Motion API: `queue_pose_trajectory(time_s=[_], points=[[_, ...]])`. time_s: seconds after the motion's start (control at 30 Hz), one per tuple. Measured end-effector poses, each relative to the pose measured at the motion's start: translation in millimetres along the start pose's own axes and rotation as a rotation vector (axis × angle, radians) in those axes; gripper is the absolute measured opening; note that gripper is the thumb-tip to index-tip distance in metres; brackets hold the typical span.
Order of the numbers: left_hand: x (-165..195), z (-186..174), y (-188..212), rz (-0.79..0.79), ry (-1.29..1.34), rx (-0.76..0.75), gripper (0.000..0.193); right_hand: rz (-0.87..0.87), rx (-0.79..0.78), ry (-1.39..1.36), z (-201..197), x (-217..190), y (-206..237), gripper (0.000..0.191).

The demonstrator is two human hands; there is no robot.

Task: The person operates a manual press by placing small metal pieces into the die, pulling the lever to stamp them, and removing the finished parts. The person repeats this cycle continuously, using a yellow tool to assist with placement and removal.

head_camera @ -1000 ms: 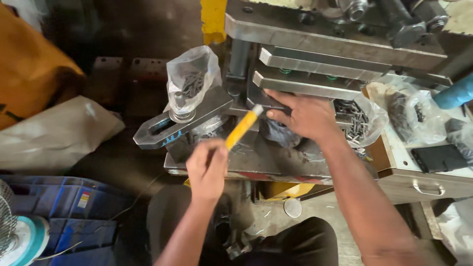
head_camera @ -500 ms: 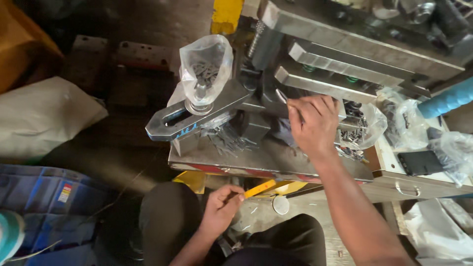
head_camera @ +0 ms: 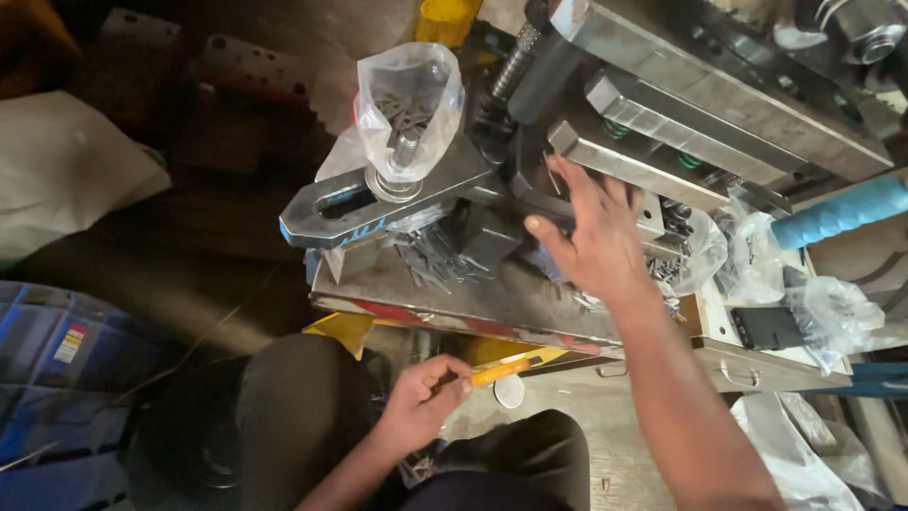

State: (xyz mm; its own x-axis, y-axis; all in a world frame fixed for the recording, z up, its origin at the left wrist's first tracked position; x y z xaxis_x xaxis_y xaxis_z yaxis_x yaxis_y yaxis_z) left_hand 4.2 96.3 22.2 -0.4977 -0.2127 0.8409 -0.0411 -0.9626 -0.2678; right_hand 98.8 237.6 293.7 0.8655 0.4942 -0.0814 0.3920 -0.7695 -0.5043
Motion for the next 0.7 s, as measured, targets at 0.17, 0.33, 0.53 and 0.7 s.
queue_pose_trajectory(time_s=[0.17, 0.33, 0.53, 0.7], points=[[-5.6, 0.6, 1.7, -0.061, -0.031, -0.028, 0.006, 0.217, -0.337, -0.019, 32.6, 44.7, -28.7, 0.084], [-7.6, -1.3, -0.7, -0.040, -0.001, -0.015, 0.006, 0.018, -0.115, 0.231, 30.9, 47.1, -35.9, 0.093], [-17.4, -3.1, -1.5, -0.071, -0.033, 0.009, 0.007, 0.154, -0.162, 0.176, 42.5, 69.4, -30.3, 0.101], [-15.9, 0.5, -2.3, -0.072, -0.016, 0.000, 0.007, 0.143, -0.251, 0.094, 48.0, 74.4, -34.9, 0.103]])
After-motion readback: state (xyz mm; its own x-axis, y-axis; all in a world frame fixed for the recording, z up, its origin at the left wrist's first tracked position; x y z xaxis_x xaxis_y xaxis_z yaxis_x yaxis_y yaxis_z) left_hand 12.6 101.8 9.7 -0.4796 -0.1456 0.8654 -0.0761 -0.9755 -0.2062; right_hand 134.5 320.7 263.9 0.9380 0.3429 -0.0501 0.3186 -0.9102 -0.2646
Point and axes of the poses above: each hand's wrist, its own y-axis away from the middle knuckle, its own z-axis out of the palm, x = y × z, the point moved 9 cm from there along -y, towards the middle knuckle, and after that the axes turned 14 degrees about z, right-handed, at the moved point
